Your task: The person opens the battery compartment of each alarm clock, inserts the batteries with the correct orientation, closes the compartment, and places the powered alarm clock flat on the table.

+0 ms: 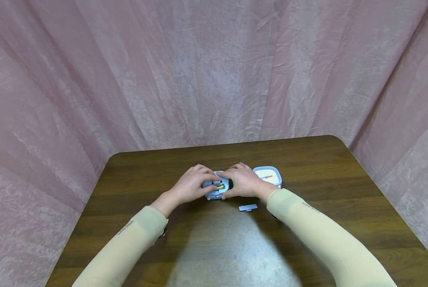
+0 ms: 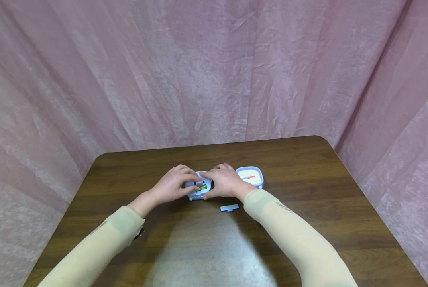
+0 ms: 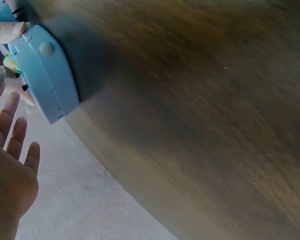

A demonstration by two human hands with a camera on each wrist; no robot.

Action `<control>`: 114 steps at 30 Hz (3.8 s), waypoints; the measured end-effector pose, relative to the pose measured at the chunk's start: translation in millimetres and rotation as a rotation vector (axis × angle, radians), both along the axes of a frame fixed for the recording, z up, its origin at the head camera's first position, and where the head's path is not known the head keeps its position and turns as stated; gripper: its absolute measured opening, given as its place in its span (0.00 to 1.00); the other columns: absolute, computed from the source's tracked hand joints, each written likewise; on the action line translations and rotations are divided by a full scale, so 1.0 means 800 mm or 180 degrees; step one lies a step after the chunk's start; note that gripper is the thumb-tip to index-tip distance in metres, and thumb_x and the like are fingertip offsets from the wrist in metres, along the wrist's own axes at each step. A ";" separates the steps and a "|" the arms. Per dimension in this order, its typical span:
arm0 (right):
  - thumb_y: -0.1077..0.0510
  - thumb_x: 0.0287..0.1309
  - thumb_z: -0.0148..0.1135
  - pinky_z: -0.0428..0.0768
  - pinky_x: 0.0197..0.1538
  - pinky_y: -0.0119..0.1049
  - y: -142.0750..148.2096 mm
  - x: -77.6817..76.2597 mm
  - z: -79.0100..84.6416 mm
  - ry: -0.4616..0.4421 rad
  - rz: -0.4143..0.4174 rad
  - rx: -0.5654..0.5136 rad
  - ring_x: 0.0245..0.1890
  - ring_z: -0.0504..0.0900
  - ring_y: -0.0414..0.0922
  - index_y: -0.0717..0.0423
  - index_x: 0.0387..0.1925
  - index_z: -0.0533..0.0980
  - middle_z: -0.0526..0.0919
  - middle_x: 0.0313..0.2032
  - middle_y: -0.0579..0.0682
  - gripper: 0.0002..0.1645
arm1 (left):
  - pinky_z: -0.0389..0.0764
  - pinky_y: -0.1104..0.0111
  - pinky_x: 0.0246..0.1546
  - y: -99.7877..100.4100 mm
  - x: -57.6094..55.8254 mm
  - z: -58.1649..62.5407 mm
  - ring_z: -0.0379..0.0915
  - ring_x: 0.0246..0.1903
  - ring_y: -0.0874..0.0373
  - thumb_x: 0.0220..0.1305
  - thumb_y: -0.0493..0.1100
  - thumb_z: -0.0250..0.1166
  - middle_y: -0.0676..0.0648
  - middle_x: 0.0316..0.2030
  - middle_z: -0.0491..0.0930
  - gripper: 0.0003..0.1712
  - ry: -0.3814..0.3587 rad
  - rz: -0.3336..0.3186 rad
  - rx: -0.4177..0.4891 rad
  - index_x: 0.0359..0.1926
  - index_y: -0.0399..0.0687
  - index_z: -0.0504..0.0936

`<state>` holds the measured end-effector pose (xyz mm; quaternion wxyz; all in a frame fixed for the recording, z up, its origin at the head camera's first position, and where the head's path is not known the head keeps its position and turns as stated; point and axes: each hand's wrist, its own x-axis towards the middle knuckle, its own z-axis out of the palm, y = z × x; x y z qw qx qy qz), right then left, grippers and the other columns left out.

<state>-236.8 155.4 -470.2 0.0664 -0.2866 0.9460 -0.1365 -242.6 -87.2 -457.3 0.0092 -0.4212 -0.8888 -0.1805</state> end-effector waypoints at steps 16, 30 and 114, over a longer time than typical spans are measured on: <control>0.27 0.51 0.73 0.47 0.75 0.55 0.000 0.002 0.002 -0.0071 -0.0031 -0.0022 0.71 0.65 0.51 0.36 0.76 0.66 0.76 0.67 0.43 0.53 | 0.69 0.53 0.62 0.000 0.003 -0.006 0.67 0.62 0.52 0.72 0.53 0.66 0.52 0.61 0.77 0.21 0.0247 -0.0339 -0.0219 0.64 0.64 0.83; 0.28 0.50 0.74 0.50 0.74 0.54 0.001 0.001 0.002 -0.0043 0.0003 -0.0107 0.69 0.66 0.52 0.37 0.75 0.67 0.76 0.66 0.44 0.53 | 0.68 0.54 0.63 0.000 -0.001 -0.010 0.68 0.61 0.52 0.72 0.53 0.65 0.51 0.61 0.77 0.21 0.0347 -0.0435 -0.0261 0.64 0.65 0.82; 0.27 0.48 0.75 0.54 0.73 0.52 -0.001 0.001 -0.001 0.0097 0.0002 -0.0013 0.67 0.68 0.50 0.35 0.74 0.68 0.78 0.65 0.43 0.54 | 0.57 0.45 0.70 -0.033 -0.002 -0.014 0.55 0.72 0.49 0.53 0.75 0.70 0.52 0.75 0.62 0.60 -0.0262 0.0452 -0.0204 0.80 0.61 0.57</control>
